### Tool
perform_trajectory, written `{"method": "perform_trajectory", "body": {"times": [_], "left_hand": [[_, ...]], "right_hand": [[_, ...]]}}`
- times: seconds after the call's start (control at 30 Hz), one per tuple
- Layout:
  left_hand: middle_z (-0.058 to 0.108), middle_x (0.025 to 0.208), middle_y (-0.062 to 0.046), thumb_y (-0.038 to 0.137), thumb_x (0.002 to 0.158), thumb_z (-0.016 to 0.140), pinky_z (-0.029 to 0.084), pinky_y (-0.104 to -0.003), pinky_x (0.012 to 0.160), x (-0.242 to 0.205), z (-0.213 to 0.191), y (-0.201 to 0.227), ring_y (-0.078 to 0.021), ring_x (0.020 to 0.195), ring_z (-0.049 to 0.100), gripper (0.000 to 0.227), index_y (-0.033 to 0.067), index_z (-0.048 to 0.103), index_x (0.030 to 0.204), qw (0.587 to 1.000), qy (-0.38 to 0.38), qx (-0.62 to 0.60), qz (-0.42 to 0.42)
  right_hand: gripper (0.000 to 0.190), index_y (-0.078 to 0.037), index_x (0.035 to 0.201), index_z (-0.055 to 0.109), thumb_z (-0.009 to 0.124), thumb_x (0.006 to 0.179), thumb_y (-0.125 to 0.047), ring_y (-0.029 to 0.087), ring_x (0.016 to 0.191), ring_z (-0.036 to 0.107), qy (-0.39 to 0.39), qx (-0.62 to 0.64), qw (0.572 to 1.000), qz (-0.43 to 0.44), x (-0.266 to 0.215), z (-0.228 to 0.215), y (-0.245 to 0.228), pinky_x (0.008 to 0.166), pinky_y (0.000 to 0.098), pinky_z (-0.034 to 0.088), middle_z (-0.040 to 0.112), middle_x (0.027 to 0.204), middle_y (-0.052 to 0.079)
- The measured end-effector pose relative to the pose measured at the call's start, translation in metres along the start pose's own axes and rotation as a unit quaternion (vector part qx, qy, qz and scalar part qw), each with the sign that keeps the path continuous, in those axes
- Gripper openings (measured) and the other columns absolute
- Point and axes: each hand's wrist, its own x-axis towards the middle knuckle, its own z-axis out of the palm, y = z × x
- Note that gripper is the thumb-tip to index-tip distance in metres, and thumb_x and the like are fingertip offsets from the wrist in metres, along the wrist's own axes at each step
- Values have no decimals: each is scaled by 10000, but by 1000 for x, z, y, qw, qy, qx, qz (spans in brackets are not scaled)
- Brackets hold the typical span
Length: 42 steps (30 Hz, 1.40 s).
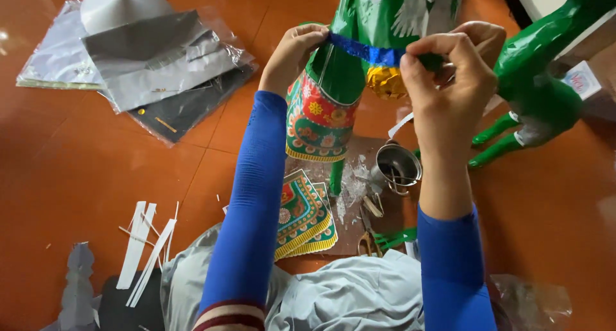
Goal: Decorating and assembling paper-mache animal figures using decorative paper and scissors.
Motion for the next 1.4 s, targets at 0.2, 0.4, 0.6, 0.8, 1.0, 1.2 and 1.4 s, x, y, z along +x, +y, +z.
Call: {"method": "perform_trajectory", "body": {"times": [0.2, 0.4, 0.6, 0.8, 1.0, 1.2, 1.4], "left_hand": [[720, 926, -16, 123, 999, 663, 558, -240, 780, -4, 4, 0, -88, 815, 660, 121, 21, 705, 1049, 1000, 25, -7, -11], [709, 904, -12, 115, 1003, 683, 534, -212, 703, 0, -3, -9, -76, 767, 644, 77, 40, 696, 1019, 1000, 20, -18, 3], [721, 877, -21, 40, 966, 740, 535, -222, 669, 0, 2, -14, -97, 757, 671, 67, 58, 678, 947, 996, 56, -57, 30], [741, 913, -40, 43, 954, 734, 567, -235, 710, -7, 12, -6, -110, 793, 690, 34, 39, 716, 983, 997, 52, -57, 19], [745, 960, -38, 55, 959, 733, 568, -233, 770, -1, 2, -20, -106, 868, 694, 73, 26, 724, 1025, 995, 88, -28, 37], [736, 993, -38, 21, 981, 707, 569, -248, 836, 7, -12, -38, -117, 916, 688, 63, 18, 709, 1044, 995, 78, -34, 60], [715, 1146, -85, -1, 1027, 647, 522, -278, 993, -6, -4, -37, -145, 1079, 661, 136, -23, 700, 1151, 987, 80, 60, 124]], "right_hand": [[113, -20, 972, 708, 810, 945, 20, 159, 1039, 507, -6, -15, 998, -56, 1, 0, -3, 827, 249, 466, 457, 1089, 61], [152, -14, 932, 710, 856, 972, -3, 173, 1048, 517, -11, -41, 995, -85, 1, 2, 2, 862, 277, 460, 467, 1056, 69], [108, -19, 960, 723, 830, 970, -6, 151, 1064, 523, -19, 19, 999, -23, -4, 4, 13, 838, 237, 466, 472, 1106, 58], [96, -17, 1019, 697, 769, 975, 29, 112, 1023, 558, -25, 29, 999, -21, 0, 3, 12, 844, 228, 503, 503, 1115, 41], [77, -32, 1094, 681, 689, 1052, 32, 96, 892, 550, -16, 56, 998, 19, 3, 4, 13, 836, 227, 492, 554, 1091, 23], [194, -18, 1102, 616, 770, 984, -8, 147, 1009, 563, 3, 0, 998, -65, 8, 7, 9, 900, 287, 492, 523, 1075, 58], [100, -20, 1082, 644, 724, 1141, -16, 102, 894, 563, 5, 34, 999, -35, 8, 4, 11, 800, 225, 474, 568, 1035, 38]]}}
